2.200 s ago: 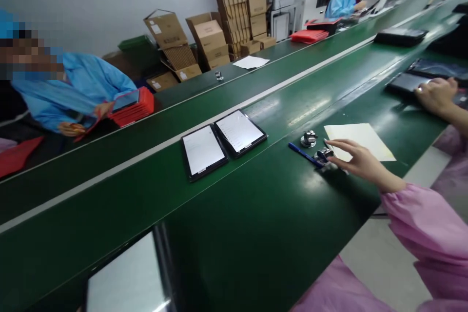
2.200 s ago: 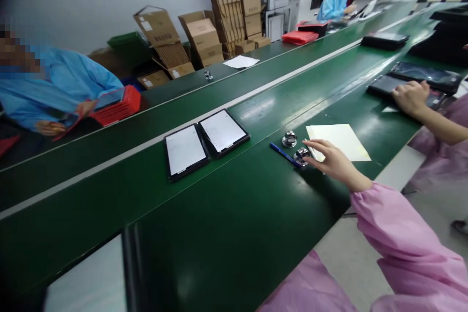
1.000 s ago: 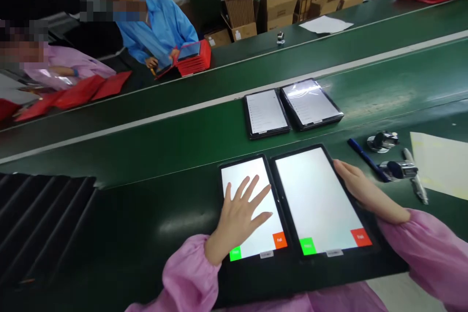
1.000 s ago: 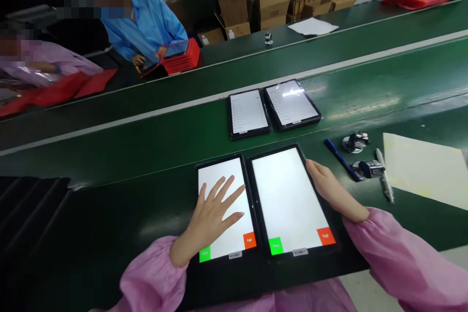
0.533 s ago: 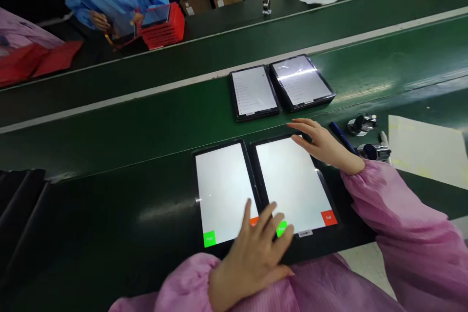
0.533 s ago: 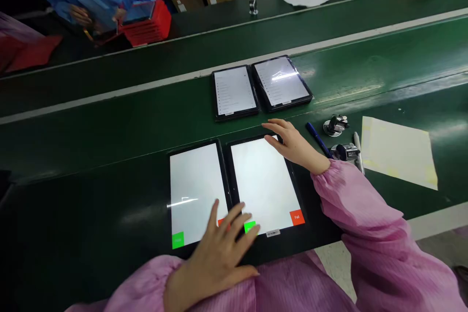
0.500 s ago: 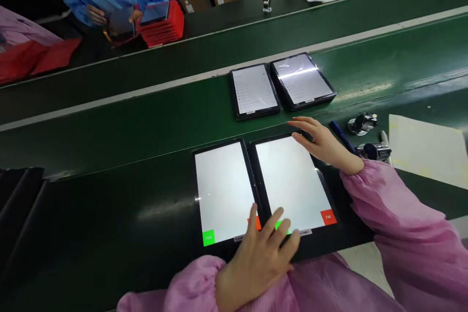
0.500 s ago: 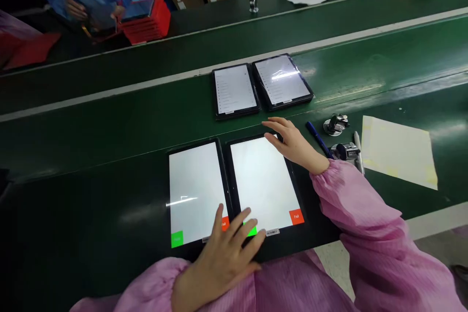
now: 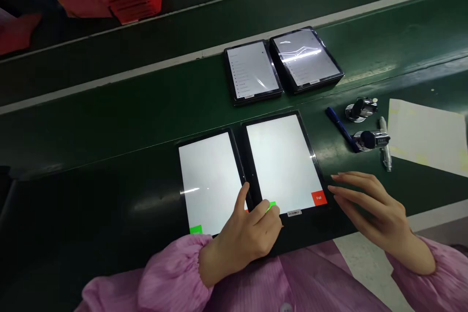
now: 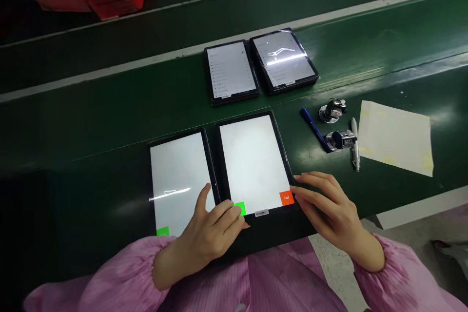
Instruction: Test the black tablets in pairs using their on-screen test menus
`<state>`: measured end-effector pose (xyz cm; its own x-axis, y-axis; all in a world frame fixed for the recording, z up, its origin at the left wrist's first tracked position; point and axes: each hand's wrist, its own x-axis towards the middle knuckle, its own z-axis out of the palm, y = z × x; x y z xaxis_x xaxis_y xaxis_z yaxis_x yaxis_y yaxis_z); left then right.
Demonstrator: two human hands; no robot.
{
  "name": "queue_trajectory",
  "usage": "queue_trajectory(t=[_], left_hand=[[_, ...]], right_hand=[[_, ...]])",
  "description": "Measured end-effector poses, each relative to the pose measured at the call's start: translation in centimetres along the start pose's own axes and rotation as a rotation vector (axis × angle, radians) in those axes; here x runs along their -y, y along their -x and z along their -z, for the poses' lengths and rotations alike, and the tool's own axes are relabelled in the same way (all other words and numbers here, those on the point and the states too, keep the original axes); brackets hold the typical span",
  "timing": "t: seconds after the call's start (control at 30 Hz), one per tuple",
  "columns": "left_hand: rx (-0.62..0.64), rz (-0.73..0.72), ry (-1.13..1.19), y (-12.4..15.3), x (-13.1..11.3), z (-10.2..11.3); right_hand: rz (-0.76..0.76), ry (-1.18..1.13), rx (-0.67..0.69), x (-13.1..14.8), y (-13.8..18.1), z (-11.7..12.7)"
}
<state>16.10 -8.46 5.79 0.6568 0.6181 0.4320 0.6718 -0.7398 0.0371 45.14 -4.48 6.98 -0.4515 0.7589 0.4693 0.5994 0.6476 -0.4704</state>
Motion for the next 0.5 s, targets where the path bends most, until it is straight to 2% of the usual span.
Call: queue_trajectory(t=[0.07, 0.13, 0.2, 0.27, 0.33, 0.4, 0.5], left_hand=[[0.035, -0.088, -0.020, -1.6, 2.0, 0.4], [0.071, -0.059, -0.037, -4.2, 5.4, 0.5], [0.140, 0.118, -0.037, -7.1, 9.5, 0.2], [0.224, 0.428, -0.017, -9.7, 13.4, -0.2], [0.297, 0.686, 0.056, -11.5, 16.1, -0.8], [0.396, 0.840, 0.175, -12.1, 17.2, -1.1], [0.495, 0.937, 0.336, -11.8, 17.1, -1.2]], right_hand=[[-0.041, -0.005, -0.032, 0.3, 0.9, 0.0], [-0.098, 0.005, -0.045, 0.5, 1.8, -0.2], [-0.158, 0.051, 0.009, 0.6, 2.6, -0.8], [-0.184, 0.125, 0.106, 0.6, 3.3, -1.5], [-0.163, 0.207, 0.161, 0.6, 3.9, -2.4], [-0.129, 0.253, 0.139, 0.8, 4.0, -3.2], [-0.111, 0.232, 0.082, 1.0, 3.7, -3.9]])
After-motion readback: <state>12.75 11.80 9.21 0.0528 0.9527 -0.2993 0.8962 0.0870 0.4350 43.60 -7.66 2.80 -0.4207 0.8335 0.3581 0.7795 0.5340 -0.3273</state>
